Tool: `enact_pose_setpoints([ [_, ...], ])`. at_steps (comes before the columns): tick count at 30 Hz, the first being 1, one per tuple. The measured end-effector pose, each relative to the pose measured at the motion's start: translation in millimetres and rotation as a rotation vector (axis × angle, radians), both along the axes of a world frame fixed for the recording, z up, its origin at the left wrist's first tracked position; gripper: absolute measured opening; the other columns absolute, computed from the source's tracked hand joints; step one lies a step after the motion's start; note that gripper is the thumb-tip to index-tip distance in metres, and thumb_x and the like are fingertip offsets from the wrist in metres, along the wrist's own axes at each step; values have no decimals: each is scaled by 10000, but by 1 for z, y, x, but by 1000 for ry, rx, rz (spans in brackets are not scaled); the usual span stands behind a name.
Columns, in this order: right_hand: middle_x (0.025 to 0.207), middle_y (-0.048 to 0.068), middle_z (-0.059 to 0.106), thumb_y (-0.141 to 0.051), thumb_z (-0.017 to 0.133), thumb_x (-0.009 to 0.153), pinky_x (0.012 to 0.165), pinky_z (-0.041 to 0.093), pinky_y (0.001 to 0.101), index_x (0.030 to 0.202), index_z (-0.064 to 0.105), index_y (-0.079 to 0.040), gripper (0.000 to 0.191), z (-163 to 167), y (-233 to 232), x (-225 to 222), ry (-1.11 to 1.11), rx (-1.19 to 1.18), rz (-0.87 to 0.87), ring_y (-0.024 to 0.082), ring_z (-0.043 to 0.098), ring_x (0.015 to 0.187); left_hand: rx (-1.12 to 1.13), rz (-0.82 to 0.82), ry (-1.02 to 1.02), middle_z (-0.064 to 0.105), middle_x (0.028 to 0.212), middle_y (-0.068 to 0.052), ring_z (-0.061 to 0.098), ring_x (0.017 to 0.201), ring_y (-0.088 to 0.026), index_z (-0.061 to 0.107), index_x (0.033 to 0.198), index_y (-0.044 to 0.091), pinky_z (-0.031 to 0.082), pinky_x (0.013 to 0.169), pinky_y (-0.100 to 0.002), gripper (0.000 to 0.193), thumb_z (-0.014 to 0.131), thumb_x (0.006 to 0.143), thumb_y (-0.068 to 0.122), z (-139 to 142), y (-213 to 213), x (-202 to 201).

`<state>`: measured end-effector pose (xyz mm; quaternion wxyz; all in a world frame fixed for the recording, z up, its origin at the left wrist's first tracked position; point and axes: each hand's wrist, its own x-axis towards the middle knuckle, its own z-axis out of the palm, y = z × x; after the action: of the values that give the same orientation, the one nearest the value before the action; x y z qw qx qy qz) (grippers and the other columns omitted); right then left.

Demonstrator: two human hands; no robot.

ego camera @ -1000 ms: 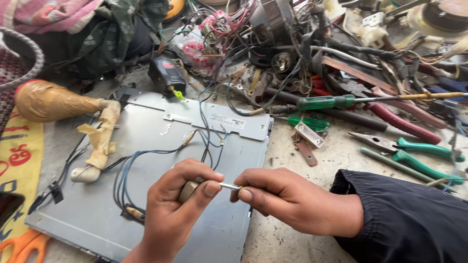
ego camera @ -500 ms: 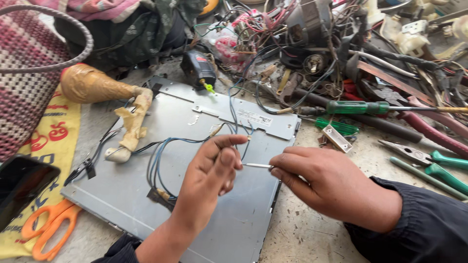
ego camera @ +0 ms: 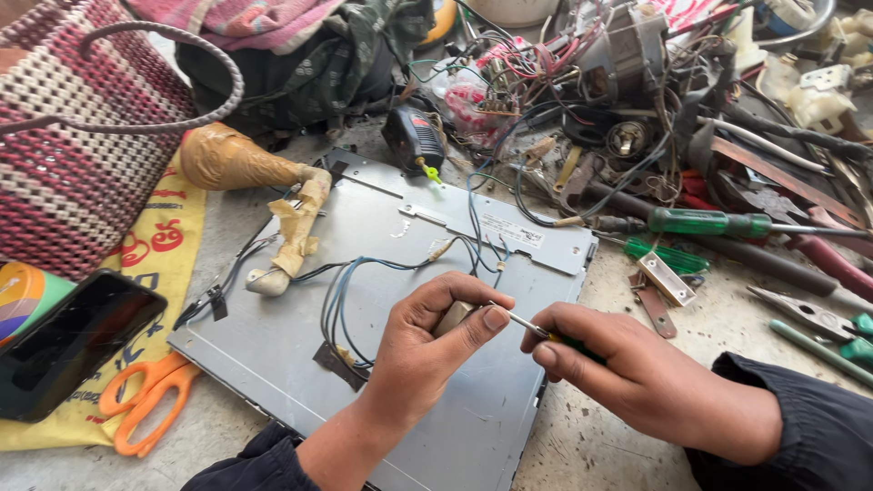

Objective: The person disassembles a small white electrical component using a screwdriver and hammer, removes internal parts, and handles wires and a metal plate on a cluttered workbench.

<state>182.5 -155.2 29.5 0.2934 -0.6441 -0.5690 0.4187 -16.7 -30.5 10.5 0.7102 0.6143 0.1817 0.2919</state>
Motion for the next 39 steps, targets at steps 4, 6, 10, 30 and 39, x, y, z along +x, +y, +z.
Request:
enact_pose_setpoints([
  [4, 1059, 63, 738, -287, 644, 993, 818, 571, 324, 1368, 569, -68, 440, -13, -4, 1, 34, 312, 81, 165, 688, 978, 29, 89, -78, 527, 763, 71, 375, 643, -8, 733, 1063, 24, 305, 563, -185, 169, 688, 1010, 178, 0, 2, -2],
  [6, 1099, 64, 716, -263, 640, 996, 830, 580, 316, 1417, 561, -92, 460, -17, -4, 3, 63, 290, 66, 161, 707, 997, -88, 141, -126, 510, 703, 43, 355, 573, -16, 727, 1056, 22, 279, 490, -190, 185, 681, 999, 191, -1, 5, -2],
  [10, 994, 44, 728, -257, 645, 976, 750, 575, 310, 1438, 610, -121, 483, -20, -6, 2, 32, 243, -28, 152, 678, 874, -186, 126, -205, 575, 789, 5, 386, 594, -22, 686, 1073, 19, 332, 529, -205, 190, 655, 1021, 200, -5, 9, -2],
  [30, 850, 44, 669, -227, 555, 1050, 468, 390, 238, 1469, 528, -89, 441, -47, -10, 25, 483, 77, -145, 72, 459, 573, -493, 233, -235, 692, 1128, -27, 582, 898, -67, 491, 1415, 96, 510, 829, -271, 422, 470, 1009, 208, 2, 16, 16],
  [39, 788, 29, 474, -223, 572, 1045, 459, 364, 277, 1561, 523, -190, 520, -48, -20, 41, 396, -66, -246, 105, 425, 606, -367, 59, -300, 584, 884, 19, 557, 814, -60, 634, 1345, 33, 523, 836, -262, 422, 537, 1092, 356, -7, 11, 23],
])
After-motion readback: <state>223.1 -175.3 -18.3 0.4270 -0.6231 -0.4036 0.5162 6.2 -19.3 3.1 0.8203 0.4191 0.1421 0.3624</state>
